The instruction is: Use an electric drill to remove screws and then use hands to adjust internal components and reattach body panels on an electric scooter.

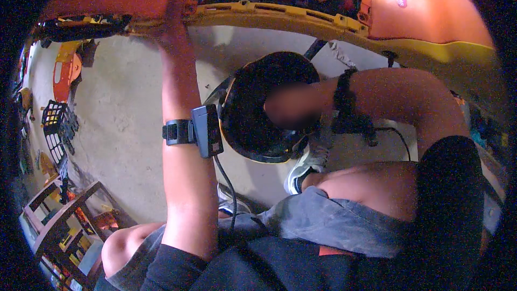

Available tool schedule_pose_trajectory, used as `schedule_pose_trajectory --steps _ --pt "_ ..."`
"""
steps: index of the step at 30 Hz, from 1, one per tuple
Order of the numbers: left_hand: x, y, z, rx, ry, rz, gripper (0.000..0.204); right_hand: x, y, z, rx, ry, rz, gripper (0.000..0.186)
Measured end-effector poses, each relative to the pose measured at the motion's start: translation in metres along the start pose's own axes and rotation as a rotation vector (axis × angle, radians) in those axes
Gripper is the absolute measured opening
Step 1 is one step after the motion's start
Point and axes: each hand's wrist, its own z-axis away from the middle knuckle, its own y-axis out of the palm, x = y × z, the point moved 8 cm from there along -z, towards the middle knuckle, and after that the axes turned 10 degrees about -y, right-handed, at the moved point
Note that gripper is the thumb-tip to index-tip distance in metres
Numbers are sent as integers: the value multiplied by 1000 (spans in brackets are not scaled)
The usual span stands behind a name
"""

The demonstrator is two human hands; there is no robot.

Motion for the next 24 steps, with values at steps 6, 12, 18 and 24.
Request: schedule_pose_trajectory --steps 6,12,18,24 --pt "4 -3 5 34 53 61 59 -13 -11 -1 3 59 30 24" --pt "-10 -2 3 103 106 127 68 12 27 -7 95 -44 -135 24" --pt "-24 8 14 268 171 246 76 -7 54 -8 62 -25 -347 27" --pt "-11 8 16 20 151 27 89 -19 60 -1 -73 5 -552 29"
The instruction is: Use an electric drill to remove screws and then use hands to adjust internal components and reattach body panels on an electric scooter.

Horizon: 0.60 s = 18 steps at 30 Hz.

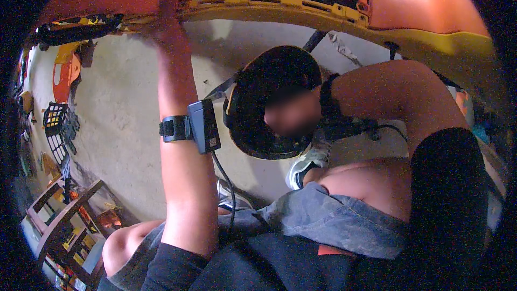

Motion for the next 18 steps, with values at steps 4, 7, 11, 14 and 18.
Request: schedule_pose_trajectory --steps 4,7,11,14,18 --pt "13 -9 -11 41 -46 116 95 -2 1 1 -31 21 77 30" --pt "23 -18 -20 35 -45 114 99 9 4 -7 146 76 447 31" --pt "20 -29 -23 -102 10 -101 100 30 13 -7 436 -66 677 26" --pt "-15 16 12 -125 45 -238 95 8 17 2 453 -102 741 22" --pt "1 4 6 -50 -155 -144 78 28 10 14 482 -179 846 20"
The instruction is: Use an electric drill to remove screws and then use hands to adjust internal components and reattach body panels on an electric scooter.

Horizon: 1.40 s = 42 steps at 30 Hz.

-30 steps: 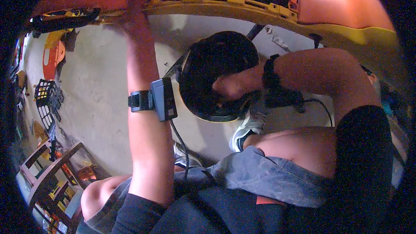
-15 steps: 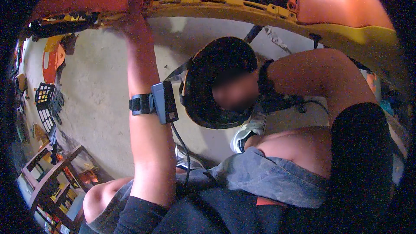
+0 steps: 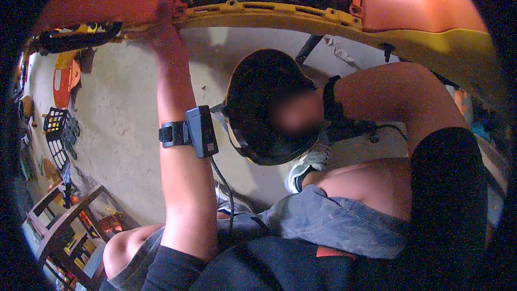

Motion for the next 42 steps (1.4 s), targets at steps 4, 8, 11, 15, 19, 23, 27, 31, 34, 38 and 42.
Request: schedule_pose_trajectory --steps 4,8,11,15,19,23,27,31,34,38,42 --pt "28 -25 -28 19 -15 68 55 10 -26 6 -25 77 94 17" --pt "58 -16 -40 33 -38 211 35 -18 9 17 -196 91 166 15" --pt "53 -27 -42 -24 -44 209 29 11 -42 31 -347 -86 251 13" --pt "48 -31 -39 -49 10 192 30 3 -114 78 -677 544 314 37" --pt "45 -22 -33 9 7 191 29 -29 -96 120 -985 761 -145 63" --pt "64 -28 -46 53 -41 170 26 -48 -39 100 -701 748 -904 61" --pt "56 -36 -50 58 -44 130 21 -35 -86 84 -763 754 -598 46" --pt "38 -20 -40 77 -4 197 21 -54 -125 50 -683 587 -506 45" --pt "48 -23 -49 92 -46 198 25 -67 -151 17 -508 452 -303 46" --pt "63 -24 -46 36 -185 228 29 -51 -177 23 -848 287 131 52" --pt "65 -43 -55 -23 -214 192 32 -25 -180 70 -1240 458 -23 48"
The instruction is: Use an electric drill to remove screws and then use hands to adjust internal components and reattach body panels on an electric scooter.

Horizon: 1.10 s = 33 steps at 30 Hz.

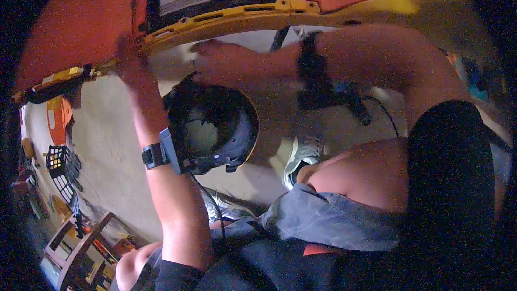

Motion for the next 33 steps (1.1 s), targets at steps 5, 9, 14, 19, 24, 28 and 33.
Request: schedule_pose_trajectory --steps 5,9,14,19,24,28,33 --pt "-10 21 22 79 92 7 35 -53 4 88 195 453 -78 33" --pt "-8 21 29 1 87 -12 35 -1 0 69 244 48 62 33" --pt "-12 9 7 6 139 -18 30 77 41 70 623 -829 46 46" --pt "-5 12 11 9 119 -28 26 61 77 123 813 -898 302 46" --pt "-11 17 15 69 175 -11 31 59 64 127 661 -958 240 43" --pt "-17 25 24 137 157 73 63 61 51 133 577 -997 250 32" --pt "-15 28 25 124 127 25 54 59 67 101 825 -512 131 17"
